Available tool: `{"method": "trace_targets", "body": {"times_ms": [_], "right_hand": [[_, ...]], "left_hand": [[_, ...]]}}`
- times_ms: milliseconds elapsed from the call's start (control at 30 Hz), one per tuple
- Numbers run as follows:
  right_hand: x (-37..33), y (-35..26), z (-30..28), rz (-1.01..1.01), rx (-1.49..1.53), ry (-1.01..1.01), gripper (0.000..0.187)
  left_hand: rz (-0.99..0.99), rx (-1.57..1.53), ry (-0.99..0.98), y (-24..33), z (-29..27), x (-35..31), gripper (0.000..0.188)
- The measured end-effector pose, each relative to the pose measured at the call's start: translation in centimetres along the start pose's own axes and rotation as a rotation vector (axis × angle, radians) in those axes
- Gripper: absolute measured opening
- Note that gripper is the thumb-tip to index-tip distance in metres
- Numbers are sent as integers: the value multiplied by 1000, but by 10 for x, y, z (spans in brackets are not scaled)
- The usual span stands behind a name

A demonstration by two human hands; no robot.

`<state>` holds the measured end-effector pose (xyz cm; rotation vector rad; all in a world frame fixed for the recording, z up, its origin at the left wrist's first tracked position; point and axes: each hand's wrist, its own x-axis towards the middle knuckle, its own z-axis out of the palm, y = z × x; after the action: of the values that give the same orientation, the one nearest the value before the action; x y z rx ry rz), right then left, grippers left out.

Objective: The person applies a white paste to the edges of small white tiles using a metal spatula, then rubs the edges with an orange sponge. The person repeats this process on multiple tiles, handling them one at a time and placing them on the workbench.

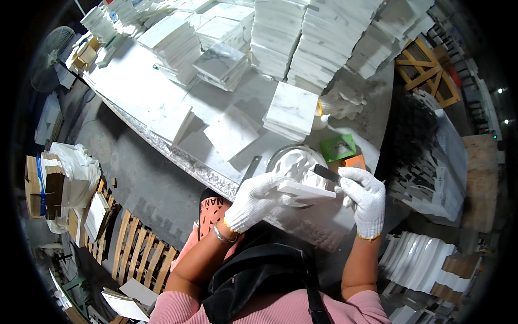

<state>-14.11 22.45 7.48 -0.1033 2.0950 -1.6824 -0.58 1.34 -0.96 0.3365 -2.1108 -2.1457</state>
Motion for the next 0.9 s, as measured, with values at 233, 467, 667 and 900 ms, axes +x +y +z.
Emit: {"method": "trace_targets", "body": {"times_ms": [233, 467, 667, 900], "right_hand": [[-14, -15, -6, -19, -59, 25, 22], [-20, -18, -6, 98, -27, 19, 23], [-32, -12, 9, -18, -15, 1, 23], [-37, -9, 15, -31, -9, 21, 23]], "left_hand": [[74, 33, 25, -4, 11, 7, 39], [135, 92, 97, -1, 14, 8, 38], [161, 76, 113, -6, 16, 8, 35], [153, 67, 152, -14, 21, 9, 43]]}}
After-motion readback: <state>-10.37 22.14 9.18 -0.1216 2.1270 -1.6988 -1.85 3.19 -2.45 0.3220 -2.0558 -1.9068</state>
